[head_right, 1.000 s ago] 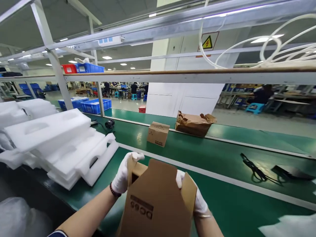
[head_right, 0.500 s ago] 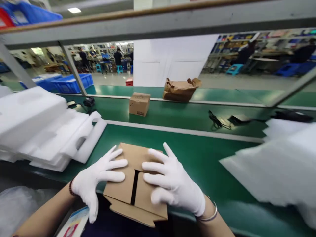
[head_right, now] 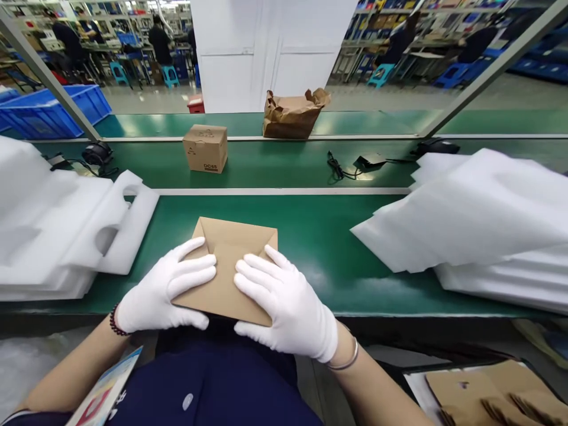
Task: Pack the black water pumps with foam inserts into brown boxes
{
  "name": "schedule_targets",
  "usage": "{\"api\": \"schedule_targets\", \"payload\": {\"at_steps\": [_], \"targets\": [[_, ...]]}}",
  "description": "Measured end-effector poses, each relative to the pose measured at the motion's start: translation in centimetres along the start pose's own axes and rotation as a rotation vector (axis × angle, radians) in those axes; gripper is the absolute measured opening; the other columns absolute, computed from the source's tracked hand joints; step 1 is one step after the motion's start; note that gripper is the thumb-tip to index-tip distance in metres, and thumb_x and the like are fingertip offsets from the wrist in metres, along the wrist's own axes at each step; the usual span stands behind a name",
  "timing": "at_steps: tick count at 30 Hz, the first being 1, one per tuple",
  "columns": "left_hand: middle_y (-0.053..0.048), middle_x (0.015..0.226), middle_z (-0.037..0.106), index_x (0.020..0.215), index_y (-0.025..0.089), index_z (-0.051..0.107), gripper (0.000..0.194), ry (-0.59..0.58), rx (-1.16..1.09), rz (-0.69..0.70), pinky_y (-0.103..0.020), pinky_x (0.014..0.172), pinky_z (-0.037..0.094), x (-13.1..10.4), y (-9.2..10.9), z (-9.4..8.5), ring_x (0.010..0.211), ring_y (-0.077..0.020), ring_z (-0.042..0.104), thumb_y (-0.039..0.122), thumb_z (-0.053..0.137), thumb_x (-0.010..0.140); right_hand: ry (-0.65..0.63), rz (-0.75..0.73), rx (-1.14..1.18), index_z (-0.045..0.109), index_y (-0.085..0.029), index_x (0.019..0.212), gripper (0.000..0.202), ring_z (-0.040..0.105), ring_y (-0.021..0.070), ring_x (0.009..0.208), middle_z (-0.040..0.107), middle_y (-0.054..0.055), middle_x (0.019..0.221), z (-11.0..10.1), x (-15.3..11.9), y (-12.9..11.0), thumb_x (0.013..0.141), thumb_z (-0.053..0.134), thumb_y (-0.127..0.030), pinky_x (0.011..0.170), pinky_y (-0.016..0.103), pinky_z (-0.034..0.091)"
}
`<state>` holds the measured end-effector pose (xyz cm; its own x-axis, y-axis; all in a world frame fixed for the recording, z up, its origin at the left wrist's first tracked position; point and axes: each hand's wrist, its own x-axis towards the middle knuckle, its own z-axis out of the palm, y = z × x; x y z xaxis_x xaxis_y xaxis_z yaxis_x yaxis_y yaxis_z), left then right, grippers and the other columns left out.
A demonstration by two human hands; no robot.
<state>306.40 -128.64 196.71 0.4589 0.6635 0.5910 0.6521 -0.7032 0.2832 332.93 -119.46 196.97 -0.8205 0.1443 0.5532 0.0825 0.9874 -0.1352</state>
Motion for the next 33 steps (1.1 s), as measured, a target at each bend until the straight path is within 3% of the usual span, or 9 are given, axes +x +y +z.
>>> {"api": "schedule_targets", "payload": {"at_steps": [4,7,12,16,21,24,28,30,33], "targets": [[-0.007,0.094,0.075,0.11,0.019,0.065,0.049,-0.158,0.02,0.003,-0.058,0.111,0.038,1.5,-0.1,-0.9,0.108,-0.0277,0.064,0.058,0.072,0.08,0.05,-0.022,0.107,0.062,-0.019,0.11,0.035,0.071,0.0177,0.095,0.075,0.002,0.092,-0.4,0.7,0.1,0.086,0.071,-0.043,0.119,0.043,0.03],[-0.012,0.11,0.073,0.12,0.018,0.063,0.055,-0.083,0.004,0.002,-0.055,0.109,0.042,0.8,-0.7,-1.1,0.112,-0.0275,0.063,0.056,0.071,0.081,0.17,0.067,0.175,0.059,-0.025,0.125,0.05,0.062,0.0242,0.12,0.071,0.005,0.114,1.5,-0.8,0.9,0.083,0.072,-0.05,0.123,0.05,0.022],[-0.014,0.133,0.064,0.131,0.023,0.064,0.055,0.284,-0.085,-0.291,-0.056,0.113,0.04,-4.5,-2.8,-1.1,0.132,-0.033,0.054,0.056,0.065,0.087,0.376,0.681,0.811,0.005,-0.032,0.159,0.107,0.019,0.0309,0.152,0.011,0.011,0.166,9.2,-4.5,2.9,0.077,0.049,-0.085,0.12,0.056,0.027],[-0.01,0.132,0.066,0.12,0.023,0.072,0.053,0.796,-0.211,-0.581,-0.055,0.112,0.043,-8.1,-4.2,1.4,0.13,-0.0348,0.056,0.063,0.057,0.089,0.312,0.966,1.045,0.033,-0.024,0.152,0.088,0.044,0.0278,0.14,0.045,0.013,0.152,13.6,-4.0,3.2,0.081,0.063,-0.066,0.116,0.048,0.038],[-0.015,0.126,0.068,0.123,0.016,0.067,0.059,1.034,-0.019,-0.958,-0.048,0.103,0.051,-8.8,-6.4,3.2,0.119,-0.0314,0.063,0.063,0.053,0.091,0.195,1.083,0.42,0.064,-0.013,0.116,0.047,0.069,0.0289,0.101,0.072,0.015,0.109,12.0,-1.0,5.1,0.076,0.057,-0.038,0.087,0.039,0.055],[-0.016,0.145,0.054,0.141,0.019,0.052,0.07,0.797,0.295,-0.844,-0.052,0.113,0.04,-5.7,-6.5,1.4,0.136,-0.0348,0.048,0.057,0.067,0.083,-0.108,0.938,0.006,0.068,-0.016,0.095,0.026,0.069,0.0252,0.073,0.073,0.009,0.082,8.2,0.4,6.4,0.08,0.05,-0.027,0.066,0.033,0.05],[-0.015,0.141,0.056,0.14,0.022,0.05,0.065,0.002,0.601,-0.454,-0.051,0.102,0.046,2.3,-5.2,-1.3,0.126,-0.0372,0.053,0.049,0.067,0.084,-0.3,0.685,-0.244,0.066,-0.018,0.086,0.017,0.064,0.0209,0.062,0.069,0.006,0.073,2.5,3.1,6.9,0.088,0.051,-0.026,0.056,0.029,0.038],[-0.015,0.116,0.068,0.127,0.019,0.06,0.038,-0.157,0.756,-0.521,-0.044,0.083,0.051,5.9,-5.6,-2.1,0.105,-0.0333,0.062,0.037,0.05,0.095,-0.173,0.638,-0.295,0.065,-0.018,0.084,0.016,0.063,0.0204,0.063,0.068,0.005,0.071,-0.1,5.0,7.7,0.087,0.058,-0.033,0.058,0.029,0.039],[-0.01,0.09,0.07,0.111,0.021,0.066,0.034,-0.112,0.86,-0.657,-0.037,0.069,0.048,8.7,-8.1,-2.9,0.089,-0.0295,0.064,0.035,0.037,0.1,0.269,0.65,-0.204,0.068,-0.02,0.089,0.022,0.063,0.0191,0.071,0.067,0.003,0.075,-2.9,8.4,11.3,0.08,0.068,-0.04,0.067,0.029,0.046]]}}
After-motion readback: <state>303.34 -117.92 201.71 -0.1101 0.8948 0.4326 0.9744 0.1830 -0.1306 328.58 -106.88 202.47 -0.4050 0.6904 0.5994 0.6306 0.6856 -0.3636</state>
